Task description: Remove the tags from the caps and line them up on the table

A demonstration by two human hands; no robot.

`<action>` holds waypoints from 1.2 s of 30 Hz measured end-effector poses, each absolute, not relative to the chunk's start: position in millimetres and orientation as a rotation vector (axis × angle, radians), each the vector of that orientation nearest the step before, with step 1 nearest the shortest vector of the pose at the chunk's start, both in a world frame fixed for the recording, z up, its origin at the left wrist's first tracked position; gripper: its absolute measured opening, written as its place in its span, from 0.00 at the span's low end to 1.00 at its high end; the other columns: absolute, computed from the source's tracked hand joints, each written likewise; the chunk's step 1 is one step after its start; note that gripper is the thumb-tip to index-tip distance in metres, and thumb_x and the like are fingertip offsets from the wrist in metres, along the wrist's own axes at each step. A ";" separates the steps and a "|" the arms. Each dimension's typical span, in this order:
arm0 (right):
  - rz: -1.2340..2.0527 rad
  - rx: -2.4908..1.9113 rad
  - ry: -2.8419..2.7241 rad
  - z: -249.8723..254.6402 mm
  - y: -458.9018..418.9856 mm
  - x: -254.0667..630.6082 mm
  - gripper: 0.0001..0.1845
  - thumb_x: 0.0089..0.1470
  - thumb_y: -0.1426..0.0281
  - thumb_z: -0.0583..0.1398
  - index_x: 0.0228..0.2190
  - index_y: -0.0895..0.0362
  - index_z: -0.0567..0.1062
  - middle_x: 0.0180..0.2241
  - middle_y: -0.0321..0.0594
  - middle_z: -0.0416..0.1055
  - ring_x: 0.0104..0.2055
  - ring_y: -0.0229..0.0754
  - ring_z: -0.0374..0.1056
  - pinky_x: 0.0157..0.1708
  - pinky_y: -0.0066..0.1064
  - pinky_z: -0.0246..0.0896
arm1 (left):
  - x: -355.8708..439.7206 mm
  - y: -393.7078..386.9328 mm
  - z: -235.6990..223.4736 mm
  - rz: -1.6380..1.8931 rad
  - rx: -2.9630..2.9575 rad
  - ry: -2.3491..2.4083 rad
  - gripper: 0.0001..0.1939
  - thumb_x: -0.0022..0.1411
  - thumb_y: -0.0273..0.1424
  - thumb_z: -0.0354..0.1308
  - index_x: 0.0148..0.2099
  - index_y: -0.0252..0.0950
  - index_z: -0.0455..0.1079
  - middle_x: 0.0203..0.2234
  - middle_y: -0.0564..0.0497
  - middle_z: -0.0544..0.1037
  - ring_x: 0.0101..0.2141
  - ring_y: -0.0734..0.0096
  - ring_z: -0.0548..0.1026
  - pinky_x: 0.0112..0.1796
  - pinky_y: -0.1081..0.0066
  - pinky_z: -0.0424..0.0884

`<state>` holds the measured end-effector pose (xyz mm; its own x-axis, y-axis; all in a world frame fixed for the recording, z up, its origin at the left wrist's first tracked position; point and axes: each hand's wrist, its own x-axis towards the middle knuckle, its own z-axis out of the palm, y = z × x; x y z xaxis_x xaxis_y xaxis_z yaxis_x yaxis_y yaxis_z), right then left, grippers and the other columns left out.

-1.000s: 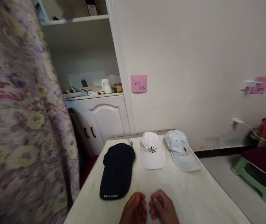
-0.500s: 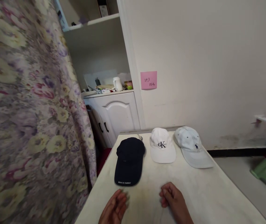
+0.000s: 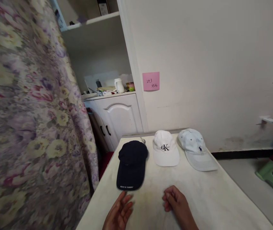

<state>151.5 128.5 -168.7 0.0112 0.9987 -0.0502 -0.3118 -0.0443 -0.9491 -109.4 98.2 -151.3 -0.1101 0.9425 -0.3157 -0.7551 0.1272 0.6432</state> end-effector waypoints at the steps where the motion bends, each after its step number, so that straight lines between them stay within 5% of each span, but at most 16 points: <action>1: 1.362 -1.014 -0.939 -168.9 128.6 151.7 0.25 0.45 0.47 0.69 0.26 0.57 0.73 0.24 0.35 0.76 0.20 0.37 0.68 0.22 0.29 0.61 | -109.6 98.5 -152.4 1.467 0.290 0.826 0.18 0.53 0.30 0.72 0.48 0.36 0.80 0.43 0.40 0.85 0.38 0.58 0.84 0.41 0.64 0.77; 8: 1.355 -1.017 -0.951 -170.7 128.9 153.2 0.26 0.45 0.46 0.68 0.26 0.57 0.74 0.23 0.36 0.76 0.20 0.37 0.68 0.22 0.30 0.62 | -113.5 103.3 -159.6 1.458 0.287 0.757 0.12 0.60 0.25 0.64 0.47 0.37 0.82 0.43 0.42 0.85 0.34 0.63 0.84 0.38 0.68 0.79; 15: 1.357 -1.007 -0.945 -173.7 130.8 154.0 0.27 0.45 0.45 0.68 0.26 0.57 0.73 0.23 0.35 0.75 0.20 0.37 0.68 0.21 0.30 0.61 | -106.2 106.2 -161.4 1.511 0.278 0.676 0.23 0.67 0.17 0.46 0.45 0.38 0.82 0.39 0.45 0.86 0.31 0.73 0.83 0.36 0.76 0.78; 20: 1.364 -0.995 -0.937 -174.4 132.1 154.0 0.27 0.45 0.45 0.68 0.26 0.57 0.73 0.23 0.36 0.75 0.20 0.37 0.68 0.21 0.30 0.61 | -101.7 111.9 -142.4 1.534 0.237 0.697 0.21 0.66 0.16 0.47 0.44 0.33 0.82 0.30 0.43 0.85 0.26 0.74 0.81 0.31 0.77 0.78; 25: 1.368 -0.988 -0.925 -175.7 133.6 152.0 0.26 0.44 0.46 0.69 0.26 0.57 0.73 0.23 0.36 0.76 0.19 0.36 0.67 0.20 0.28 0.60 | -99.4 129.8 -114.1 1.627 0.248 0.764 0.12 0.65 0.18 0.55 0.41 0.29 0.80 0.35 0.38 0.85 0.35 0.61 0.84 0.40 0.66 0.81; 29: 1.367 -0.975 -0.905 -178.9 135.9 149.9 0.27 0.43 0.45 0.69 0.26 0.57 0.73 0.22 0.36 0.75 0.18 0.35 0.66 0.19 0.28 0.58 | -95.0 153.2 -98.9 1.646 0.222 0.746 0.15 0.68 0.18 0.51 0.38 0.32 0.78 0.33 0.43 0.86 0.36 0.62 0.84 0.44 0.59 0.81; 36: 1.387 -0.940 -0.866 -175.0 138.5 150.1 0.28 0.40 0.46 0.71 0.24 0.57 0.72 0.21 0.35 0.75 0.17 0.34 0.66 0.18 0.26 0.58 | -90.8 193.8 -80.3 1.628 0.133 0.735 0.19 0.68 0.15 0.49 0.54 0.33 0.73 0.29 0.46 0.87 0.29 0.67 0.85 0.35 0.70 0.82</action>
<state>150.1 138.5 -175.0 0.0153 0.9989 -0.0432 -0.3993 -0.0335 -0.9162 -90.8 193.8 -80.3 -0.2118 0.9240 -0.3183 -0.8500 -0.0135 0.5266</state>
